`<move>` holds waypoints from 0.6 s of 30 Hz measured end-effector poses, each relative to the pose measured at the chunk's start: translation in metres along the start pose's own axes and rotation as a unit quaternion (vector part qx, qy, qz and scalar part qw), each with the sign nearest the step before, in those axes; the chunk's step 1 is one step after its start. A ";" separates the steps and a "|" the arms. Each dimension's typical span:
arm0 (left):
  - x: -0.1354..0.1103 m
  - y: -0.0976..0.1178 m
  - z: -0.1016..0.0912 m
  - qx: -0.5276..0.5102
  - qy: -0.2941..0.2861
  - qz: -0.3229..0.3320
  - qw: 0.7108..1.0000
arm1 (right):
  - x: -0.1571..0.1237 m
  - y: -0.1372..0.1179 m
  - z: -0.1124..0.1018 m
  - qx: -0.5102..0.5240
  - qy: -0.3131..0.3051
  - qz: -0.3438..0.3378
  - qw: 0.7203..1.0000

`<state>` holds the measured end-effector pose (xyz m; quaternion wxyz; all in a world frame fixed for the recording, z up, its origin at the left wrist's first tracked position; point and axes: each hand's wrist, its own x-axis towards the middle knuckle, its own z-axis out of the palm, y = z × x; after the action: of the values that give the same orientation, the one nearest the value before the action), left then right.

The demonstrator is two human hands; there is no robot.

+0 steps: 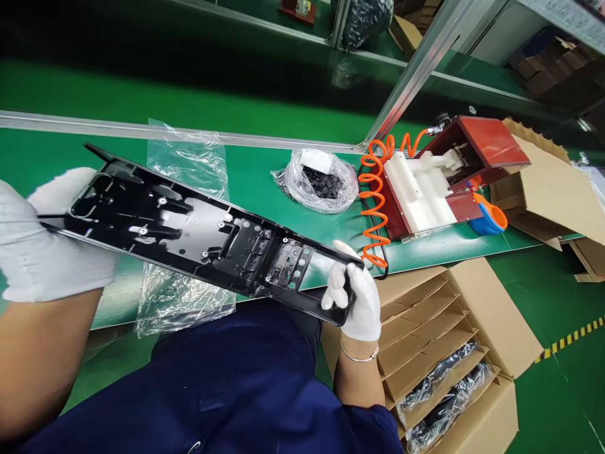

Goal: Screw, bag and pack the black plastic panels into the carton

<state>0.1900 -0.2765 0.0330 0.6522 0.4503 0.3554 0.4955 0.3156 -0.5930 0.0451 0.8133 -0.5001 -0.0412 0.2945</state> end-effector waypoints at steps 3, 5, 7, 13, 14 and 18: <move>0.003 0.002 0.013 -0.057 -0.088 -0.065 0.992 | -0.005 0.010 0.004 -0.137 -0.017 -0.101 0.985; 0.001 0.003 0.021 -0.076 -0.159 -0.124 0.976 | -0.005 0.019 0.011 -0.303 -0.061 -0.200 0.930; -0.003 0.003 0.029 -0.087 -0.164 -0.148 0.971 | -0.001 0.028 0.023 -0.488 -0.181 -0.288 0.804; -0.005 0.006 0.040 -0.124 -0.051 -0.148 0.980 | 0.026 0.034 0.049 -0.650 -0.475 -0.369 0.465; -0.003 0.007 0.039 -0.132 -0.037 -0.138 0.981 | 0.038 0.028 0.047 -0.638 -0.477 -0.357 0.489; 0.002 0.016 0.034 -0.172 0.010 -0.072 0.982 | 0.118 -0.009 0.029 -0.662 -0.186 -0.240 0.685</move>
<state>0.2162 -0.2812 0.0592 0.7505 0.2990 0.3032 0.5055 0.4058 -0.5114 0.0403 0.2888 -0.8168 -0.4941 0.0725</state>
